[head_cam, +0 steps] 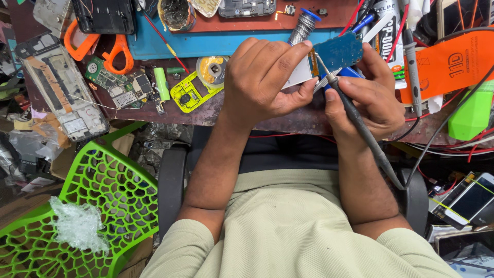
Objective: The person applies flux to a small circuit board, places a ribbon cable onto the board, and solders the connection using a soldering iron and solder wire. The person then wipes the board with a cloth and spray.
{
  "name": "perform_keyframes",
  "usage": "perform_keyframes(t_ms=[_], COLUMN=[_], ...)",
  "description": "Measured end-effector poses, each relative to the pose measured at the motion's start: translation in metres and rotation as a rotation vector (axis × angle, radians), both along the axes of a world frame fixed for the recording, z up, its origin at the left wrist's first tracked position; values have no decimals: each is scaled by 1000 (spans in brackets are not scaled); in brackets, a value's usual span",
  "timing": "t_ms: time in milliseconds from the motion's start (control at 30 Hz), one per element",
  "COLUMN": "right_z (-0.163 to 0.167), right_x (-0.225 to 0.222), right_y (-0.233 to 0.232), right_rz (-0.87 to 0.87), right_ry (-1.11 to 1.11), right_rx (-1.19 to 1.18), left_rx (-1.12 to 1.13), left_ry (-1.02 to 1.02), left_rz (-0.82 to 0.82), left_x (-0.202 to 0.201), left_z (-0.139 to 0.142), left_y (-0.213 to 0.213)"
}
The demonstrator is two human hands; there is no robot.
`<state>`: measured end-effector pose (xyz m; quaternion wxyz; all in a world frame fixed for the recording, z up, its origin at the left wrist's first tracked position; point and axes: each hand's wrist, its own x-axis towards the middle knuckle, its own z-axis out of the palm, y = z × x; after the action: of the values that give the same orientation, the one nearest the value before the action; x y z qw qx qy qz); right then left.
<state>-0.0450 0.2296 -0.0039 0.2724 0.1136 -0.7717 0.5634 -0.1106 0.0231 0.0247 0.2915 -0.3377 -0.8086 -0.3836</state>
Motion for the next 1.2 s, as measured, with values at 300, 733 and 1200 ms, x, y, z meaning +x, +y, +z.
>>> perform_keyframes(t_ms=[300,733,1200], right_z=[-1,-1,-1], right_x=[0,0,3], right_y=[1,1,1], right_rz=[-9,-4,15], right_ry=[-2,10,-4], right_rx=[-7,5,-68], left_rx=[-2,-9,-7], left_ry=[8,22,13], left_rz=[0,4,-3], left_x=[0,0,1], left_z=[0,2,2], left_y=[0,1,1])
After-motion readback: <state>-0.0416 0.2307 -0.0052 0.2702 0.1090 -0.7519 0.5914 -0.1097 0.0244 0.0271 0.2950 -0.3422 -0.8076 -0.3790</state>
